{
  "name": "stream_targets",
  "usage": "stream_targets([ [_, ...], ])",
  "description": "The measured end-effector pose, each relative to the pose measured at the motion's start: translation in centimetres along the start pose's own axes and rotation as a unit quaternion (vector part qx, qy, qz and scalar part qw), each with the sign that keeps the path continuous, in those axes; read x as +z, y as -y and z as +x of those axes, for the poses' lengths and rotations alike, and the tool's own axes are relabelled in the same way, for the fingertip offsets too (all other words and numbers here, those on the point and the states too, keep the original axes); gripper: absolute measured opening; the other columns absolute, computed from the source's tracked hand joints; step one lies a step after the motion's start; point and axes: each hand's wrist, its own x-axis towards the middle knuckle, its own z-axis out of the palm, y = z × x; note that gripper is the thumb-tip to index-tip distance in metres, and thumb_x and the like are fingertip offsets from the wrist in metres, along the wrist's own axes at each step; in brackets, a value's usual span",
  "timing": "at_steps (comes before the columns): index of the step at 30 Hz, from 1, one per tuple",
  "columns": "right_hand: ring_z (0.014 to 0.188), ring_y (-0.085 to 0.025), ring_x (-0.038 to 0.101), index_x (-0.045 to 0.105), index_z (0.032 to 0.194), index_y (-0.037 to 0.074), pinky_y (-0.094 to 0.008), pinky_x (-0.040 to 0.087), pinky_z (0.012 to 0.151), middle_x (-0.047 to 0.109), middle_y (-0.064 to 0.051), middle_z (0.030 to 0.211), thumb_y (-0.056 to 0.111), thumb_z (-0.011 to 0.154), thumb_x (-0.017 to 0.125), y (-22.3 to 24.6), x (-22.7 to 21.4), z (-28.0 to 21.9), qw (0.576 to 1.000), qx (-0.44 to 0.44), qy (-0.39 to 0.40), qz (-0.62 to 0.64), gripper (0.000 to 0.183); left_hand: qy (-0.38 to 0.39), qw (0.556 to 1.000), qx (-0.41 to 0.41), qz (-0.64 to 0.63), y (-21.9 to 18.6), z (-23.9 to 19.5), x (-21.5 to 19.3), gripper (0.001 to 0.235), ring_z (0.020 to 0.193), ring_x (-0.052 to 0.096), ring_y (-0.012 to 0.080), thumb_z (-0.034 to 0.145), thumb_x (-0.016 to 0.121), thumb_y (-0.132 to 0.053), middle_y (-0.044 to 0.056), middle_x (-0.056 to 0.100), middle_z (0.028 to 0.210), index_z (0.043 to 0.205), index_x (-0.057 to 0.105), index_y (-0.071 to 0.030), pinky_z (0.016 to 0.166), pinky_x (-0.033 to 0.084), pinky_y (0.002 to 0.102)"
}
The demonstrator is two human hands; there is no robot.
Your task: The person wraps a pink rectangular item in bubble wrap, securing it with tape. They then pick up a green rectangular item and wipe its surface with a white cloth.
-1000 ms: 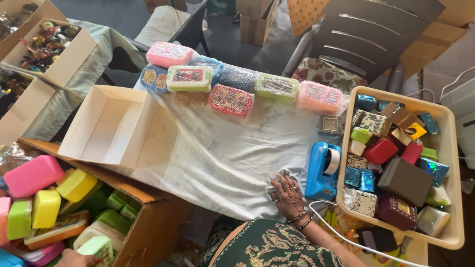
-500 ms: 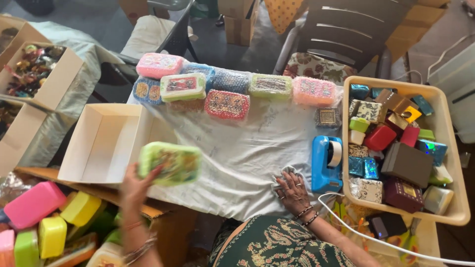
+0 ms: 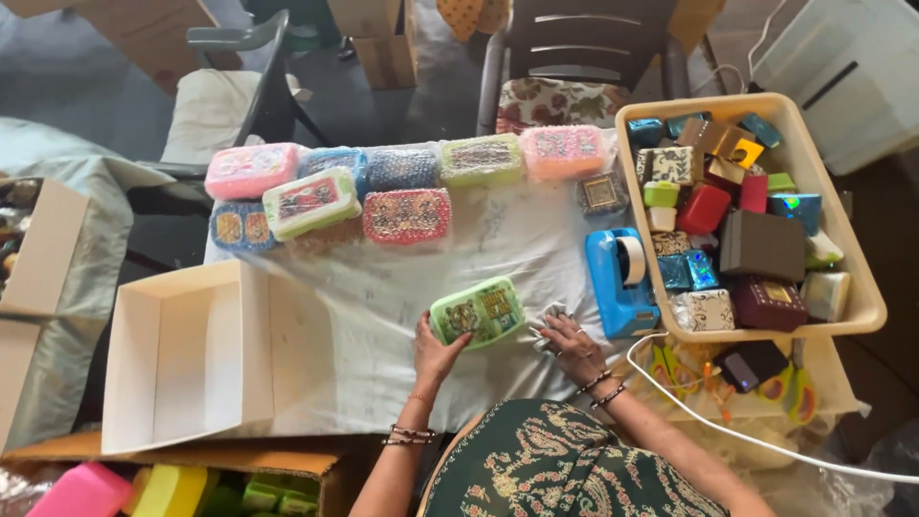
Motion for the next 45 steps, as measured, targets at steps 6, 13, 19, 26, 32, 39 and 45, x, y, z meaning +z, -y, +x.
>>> stream_targets([
  [6, 0.112, -0.019, 0.072, 0.075, 0.116, 0.021, -0.03, 0.06, 0.092, 0.073, -0.004, 0.125, 0.011, 0.088, 0.073, -3.0, -0.8, 2.2, 0.96, 0.192, 0.075, 0.187, 0.03, 0.009, 0.944, 0.29, 0.158, -4.4, 1.5, -4.9, 0.136, 0.147, 0.026, 0.0458, 0.049, 0.098, -0.05, 0.028, 0.033, 0.156, 0.153, 0.023, -0.004, 0.118, 0.026, 0.051],
  [13, 0.117, -0.028, 0.07, 0.072, 0.116, 0.011, -0.038, 0.057, 0.098, 0.073, -0.012, 0.122, -0.002, 0.086, 0.07, 5.8, -3.8, 8.1, 0.972, 0.051, -0.165, 0.159, 0.032, 0.096, 0.945, 0.298, 0.093, -1.4, 2.5, -1.7, 0.137, 0.144, 0.037, 0.0436, 0.056, 0.095, -0.049, 0.024, 0.038, 0.157, 0.158, 0.019, 0.002, 0.116, 0.035, 0.049],
  [19, 0.146, -0.032, 0.046, 0.057, 0.142, 0.015, -0.05, 0.04, 0.12, 0.05, -0.015, 0.155, 0.012, 0.093, 0.062, 13.8, 3.3, 8.1, 0.993, -0.075, -0.043, 0.076, 0.05, 0.123, 0.954, 0.225, 0.154, 4.1, 1.0, 3.8, 0.093, 0.133, 0.051, 0.0343, 0.062, 0.086, -0.033, 0.012, 0.056, 0.143, 0.146, 0.05, -0.016, 0.115, 0.047, 0.039],
  [26, 0.154, -0.025, 0.027, 0.047, 0.15, 0.025, -0.073, 0.02, 0.114, 0.034, -0.006, 0.165, 0.048, 0.101, 0.047, 8.3, 2.8, 10.3, 0.987, 0.005, 0.007, -0.158, 0.054, 0.081, 0.961, 0.265, 0.017, -2.3, -0.1, -1.1, 0.12, 0.125, 0.052, 0.0352, 0.052, 0.096, -0.051, 0.016, 0.053, 0.139, 0.147, 0.038, -0.004, 0.102, 0.044, 0.047],
  [32, 0.152, -0.034, 0.029, 0.044, 0.153, 0.013, -0.061, 0.024, 0.117, 0.033, -0.016, 0.164, 0.041, 0.1, 0.05, 5.6, 3.7, 10.8, 0.989, 0.096, 0.007, -0.11, 0.06, 0.1, 0.961, 0.257, -0.007, -2.7, 0.1, -1.4, 0.122, 0.132, 0.05, 0.0318, 0.052, 0.096, -0.049, 0.014, 0.051, 0.145, 0.15, 0.036, -0.007, 0.101, 0.043, 0.046],
  [39, 0.157, -0.03, 0.029, 0.044, 0.155, 0.007, -0.057, 0.019, 0.126, 0.033, -0.015, 0.167, 0.032, 0.102, 0.049, 15.2, 6.1, 6.3, 0.995, -0.028, -0.002, -0.093, 0.06, 0.065, 0.95, 0.302, -0.051, 3.5, 1.1, 2.8, 0.098, 0.149, 0.051, 0.0306, 0.08, 0.073, -0.02, 0.014, 0.049, 0.159, 0.168, 0.031, -0.011, 0.117, 0.044, 0.043],
  [45, 0.152, -0.024, 0.031, 0.046, 0.151, 0.019, -0.068, 0.019, 0.117, 0.035, -0.006, 0.164, 0.04, 0.099, 0.051, 11.5, 3.3, 7.9, 0.985, -0.03, -0.032, -0.167, 0.057, 0.12, 0.962, 0.243, -0.045, -1.3, 0.5, -0.6, 0.124, 0.132, 0.051, 0.0345, 0.051, 0.098, -0.045, 0.015, 0.05, 0.146, 0.149, 0.032, -0.008, 0.104, 0.039, 0.05],
])
